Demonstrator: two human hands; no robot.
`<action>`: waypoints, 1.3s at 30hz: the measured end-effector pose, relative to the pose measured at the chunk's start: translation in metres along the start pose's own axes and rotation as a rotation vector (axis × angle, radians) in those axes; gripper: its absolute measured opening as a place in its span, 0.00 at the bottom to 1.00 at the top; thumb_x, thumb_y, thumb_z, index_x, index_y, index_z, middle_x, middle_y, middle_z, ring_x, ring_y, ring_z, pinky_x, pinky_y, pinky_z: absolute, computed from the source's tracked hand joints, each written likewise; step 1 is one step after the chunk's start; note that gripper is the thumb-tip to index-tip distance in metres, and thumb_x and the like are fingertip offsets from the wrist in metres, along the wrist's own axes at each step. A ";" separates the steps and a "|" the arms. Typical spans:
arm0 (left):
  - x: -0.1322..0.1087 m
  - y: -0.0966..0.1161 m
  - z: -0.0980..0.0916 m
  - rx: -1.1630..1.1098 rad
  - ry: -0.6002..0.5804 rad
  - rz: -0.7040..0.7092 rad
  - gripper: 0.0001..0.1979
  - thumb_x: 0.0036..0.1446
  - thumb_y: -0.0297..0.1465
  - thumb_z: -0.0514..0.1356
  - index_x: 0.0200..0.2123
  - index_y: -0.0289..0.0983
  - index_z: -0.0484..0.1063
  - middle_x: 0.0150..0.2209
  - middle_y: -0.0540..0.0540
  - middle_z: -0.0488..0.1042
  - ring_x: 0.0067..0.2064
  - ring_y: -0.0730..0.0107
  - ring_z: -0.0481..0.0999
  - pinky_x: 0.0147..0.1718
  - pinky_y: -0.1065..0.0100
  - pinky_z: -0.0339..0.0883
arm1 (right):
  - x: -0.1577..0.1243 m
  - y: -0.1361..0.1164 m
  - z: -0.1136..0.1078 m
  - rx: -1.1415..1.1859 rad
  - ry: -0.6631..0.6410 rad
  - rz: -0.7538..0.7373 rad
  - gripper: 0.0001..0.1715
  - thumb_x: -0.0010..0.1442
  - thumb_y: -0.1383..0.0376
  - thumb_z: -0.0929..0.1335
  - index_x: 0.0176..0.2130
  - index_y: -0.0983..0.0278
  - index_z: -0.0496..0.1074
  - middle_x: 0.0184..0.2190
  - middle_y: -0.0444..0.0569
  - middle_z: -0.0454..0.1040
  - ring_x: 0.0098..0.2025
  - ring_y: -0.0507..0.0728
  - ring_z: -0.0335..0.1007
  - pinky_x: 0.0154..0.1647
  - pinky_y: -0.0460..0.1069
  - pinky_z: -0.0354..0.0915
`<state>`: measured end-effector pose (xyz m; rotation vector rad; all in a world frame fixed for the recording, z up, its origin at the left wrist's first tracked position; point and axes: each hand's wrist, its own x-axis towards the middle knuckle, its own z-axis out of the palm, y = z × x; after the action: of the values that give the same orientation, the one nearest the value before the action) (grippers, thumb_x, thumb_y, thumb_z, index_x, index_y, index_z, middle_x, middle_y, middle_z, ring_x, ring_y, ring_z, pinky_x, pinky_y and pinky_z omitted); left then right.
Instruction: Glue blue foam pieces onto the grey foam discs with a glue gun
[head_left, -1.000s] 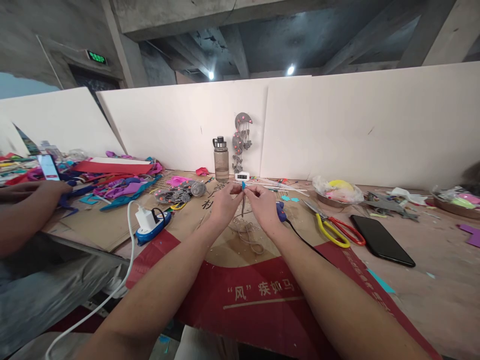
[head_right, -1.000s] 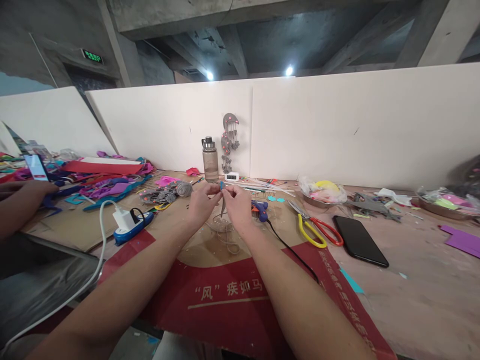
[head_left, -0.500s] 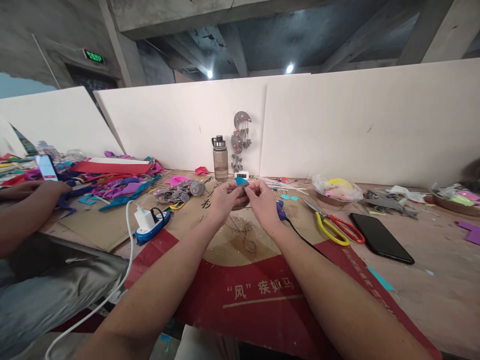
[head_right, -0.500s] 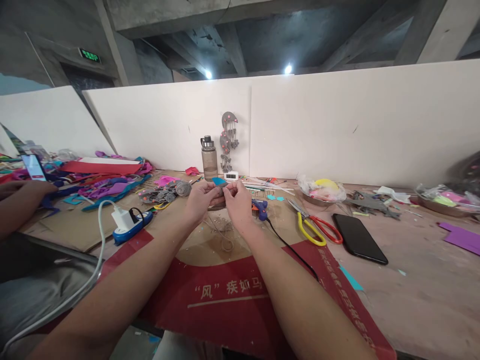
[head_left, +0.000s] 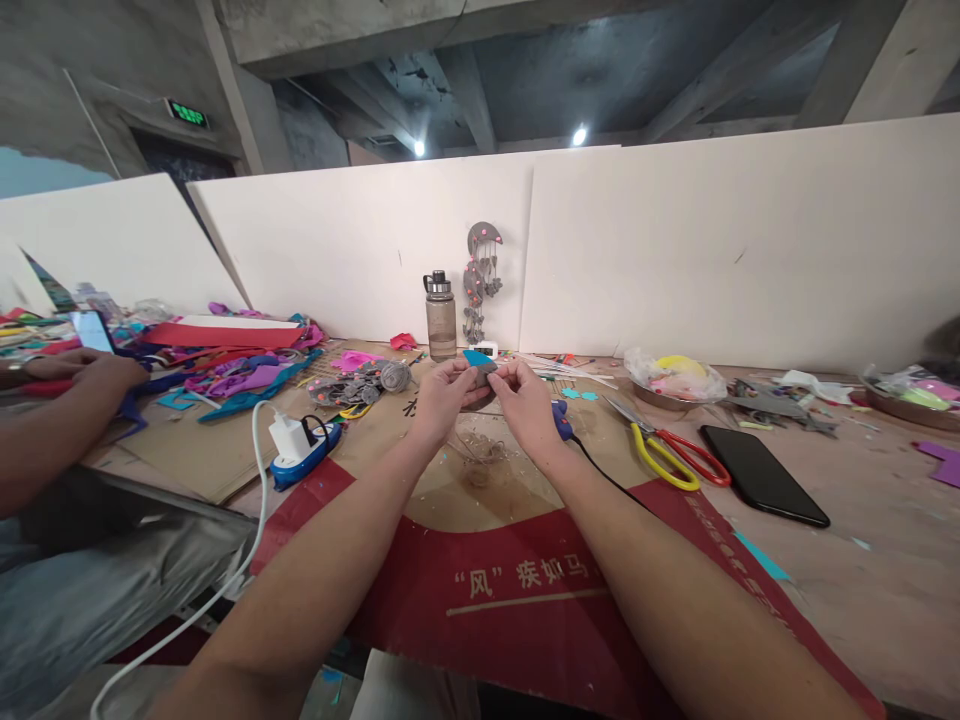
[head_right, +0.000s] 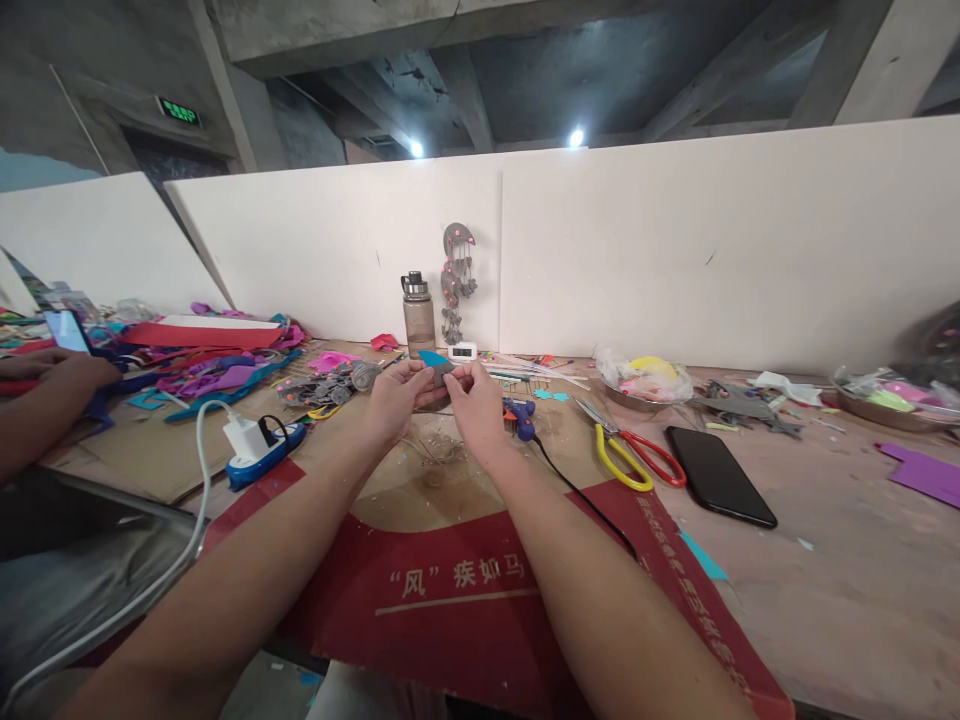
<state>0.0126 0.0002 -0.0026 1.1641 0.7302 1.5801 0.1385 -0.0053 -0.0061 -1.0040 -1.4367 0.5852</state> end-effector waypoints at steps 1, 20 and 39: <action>0.002 0.001 -0.003 -0.018 0.026 0.006 0.07 0.48 0.31 0.66 0.26 0.35 0.70 0.29 0.51 0.76 0.33 0.72 0.78 0.43 0.62 0.75 | 0.000 0.001 0.001 0.006 -0.027 0.005 0.09 0.52 0.58 0.66 0.30 0.61 0.66 0.25 0.42 0.67 0.28 0.53 0.59 0.33 0.48 0.57; 0.047 0.041 -0.069 -0.446 0.450 0.105 0.08 0.56 0.21 0.58 0.26 0.37 0.66 0.23 0.53 0.74 0.30 0.79 0.78 0.47 0.70 0.74 | -0.021 -0.038 -0.009 0.092 -1.120 0.333 0.14 0.54 0.55 0.69 0.33 0.62 0.76 0.20 0.41 0.70 0.18 0.49 0.64 0.16 0.44 0.56; 0.006 0.013 -0.010 -0.068 0.039 0.081 0.13 0.43 0.34 0.70 0.26 0.34 0.70 0.26 0.52 0.72 0.29 0.76 0.75 0.39 0.66 0.76 | -0.005 -0.013 0.001 -0.023 -0.116 0.134 0.20 0.51 0.56 0.69 0.40 0.61 0.61 0.34 0.45 0.70 0.36 0.54 0.67 0.38 0.50 0.62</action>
<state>-0.0018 0.0030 0.0071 1.1284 0.6563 1.6867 0.1340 -0.0161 0.0023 -1.1058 -1.4886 0.7362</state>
